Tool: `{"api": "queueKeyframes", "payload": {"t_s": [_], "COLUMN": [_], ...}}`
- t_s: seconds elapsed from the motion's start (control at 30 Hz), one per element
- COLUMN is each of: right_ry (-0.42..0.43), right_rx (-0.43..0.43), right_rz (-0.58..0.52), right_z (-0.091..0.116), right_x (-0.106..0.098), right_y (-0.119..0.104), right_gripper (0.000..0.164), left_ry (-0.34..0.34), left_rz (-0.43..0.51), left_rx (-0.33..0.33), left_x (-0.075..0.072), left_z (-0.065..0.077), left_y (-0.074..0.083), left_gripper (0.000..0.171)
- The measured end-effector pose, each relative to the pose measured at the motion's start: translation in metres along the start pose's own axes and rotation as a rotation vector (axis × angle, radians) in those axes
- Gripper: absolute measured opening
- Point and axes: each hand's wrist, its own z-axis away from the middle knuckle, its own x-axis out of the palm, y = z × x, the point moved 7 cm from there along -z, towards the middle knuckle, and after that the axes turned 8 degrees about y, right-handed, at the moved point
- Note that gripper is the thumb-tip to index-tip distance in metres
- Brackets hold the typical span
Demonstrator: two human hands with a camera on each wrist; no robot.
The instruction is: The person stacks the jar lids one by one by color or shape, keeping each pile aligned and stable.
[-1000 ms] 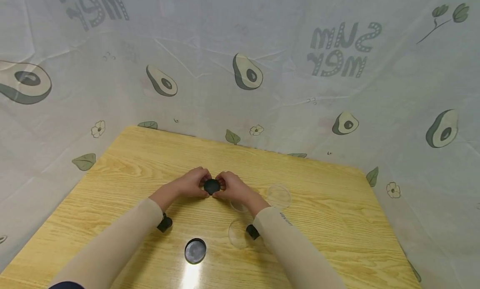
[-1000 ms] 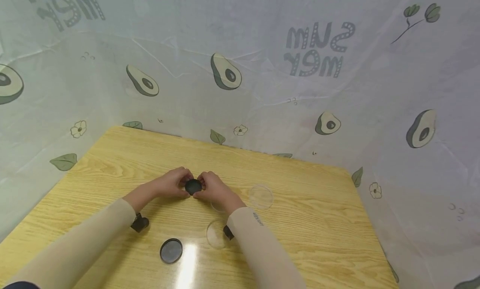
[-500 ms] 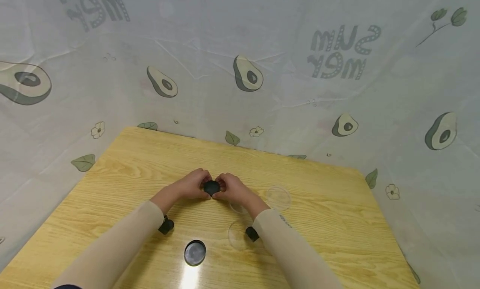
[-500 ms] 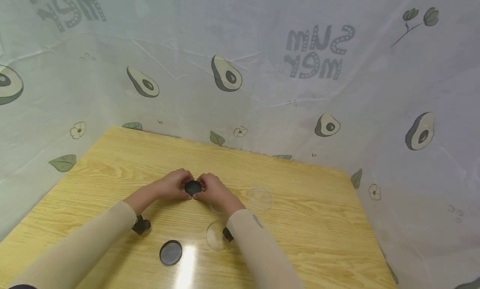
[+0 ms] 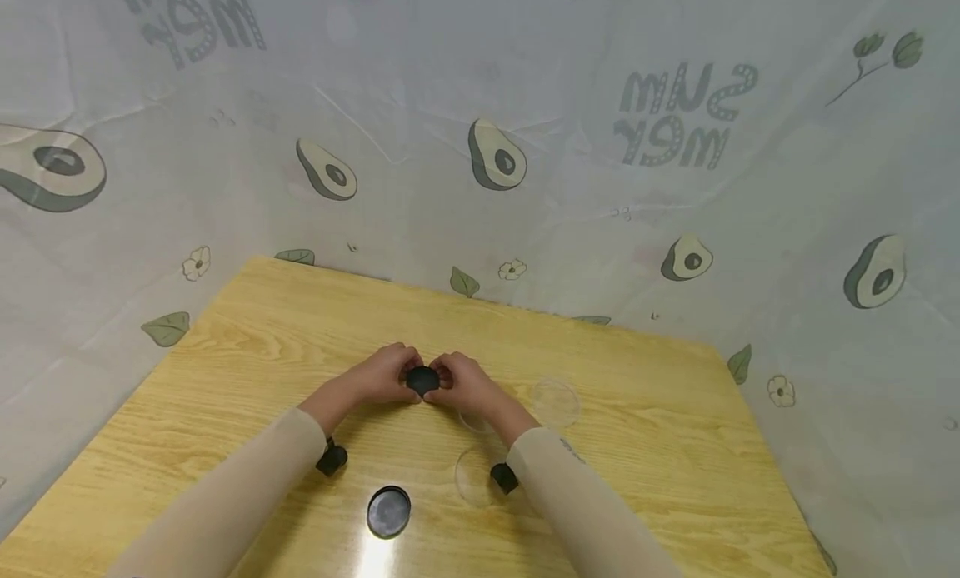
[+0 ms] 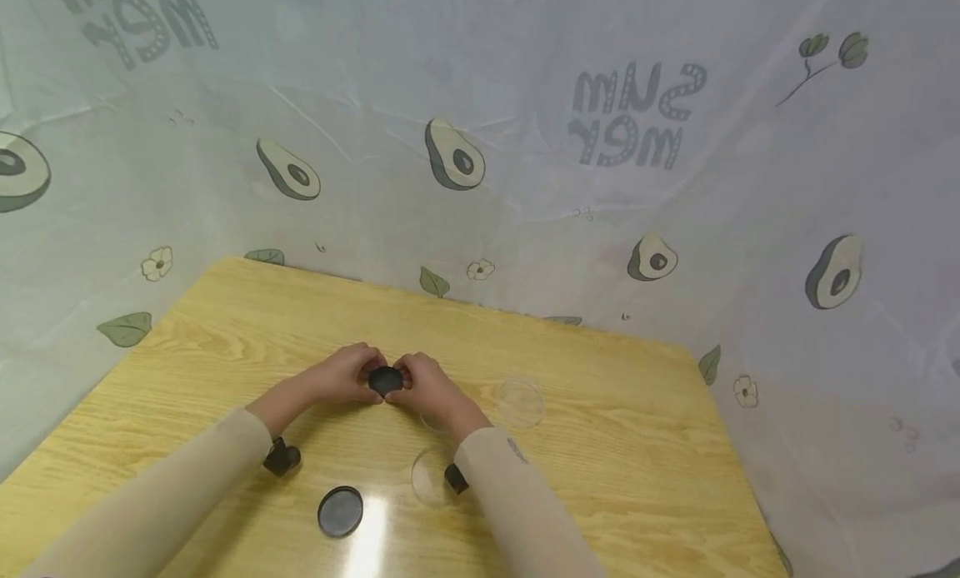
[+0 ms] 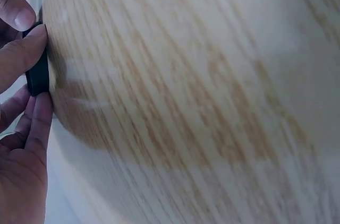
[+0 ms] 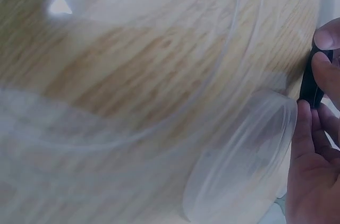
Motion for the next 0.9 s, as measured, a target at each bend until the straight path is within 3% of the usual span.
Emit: {"api": "queueKeyframes", "payload": {"t_s": [0.23, 0.43, 0.7, 0.9], "right_ry": [0.007, 0.024, 0.008, 0.012], "right_rx": [-0.011, -0.047, -0.073, -0.077], "right_rz": [-0.020, -0.033, -0.084, -0.132], "right_z": [0.005, 0.009, 0.025, 0.041], "right_x": [0.003, -0.002, 0.000, 0.001], "right_y": [0.001, -0.003, -0.010, -0.019], "right_gripper": [0.042, 0.042, 0.041, 0.041], "left_ry": [0.032, 0.057, 0.064, 0.053], "left_rz": [0.000, -0.026, -0.046, 0.016], "left_rx": [0.048, 0.050, 0.108, 0.077], "left_x": [0.001, -0.005, -0.005, -0.005], "left_z": [0.005, 0.012, 0.030, 0.046], "left_y": [0.005, 0.015, 0.028, 0.030], "left_gripper": [0.047, 0.049, 0.050, 0.051]}}
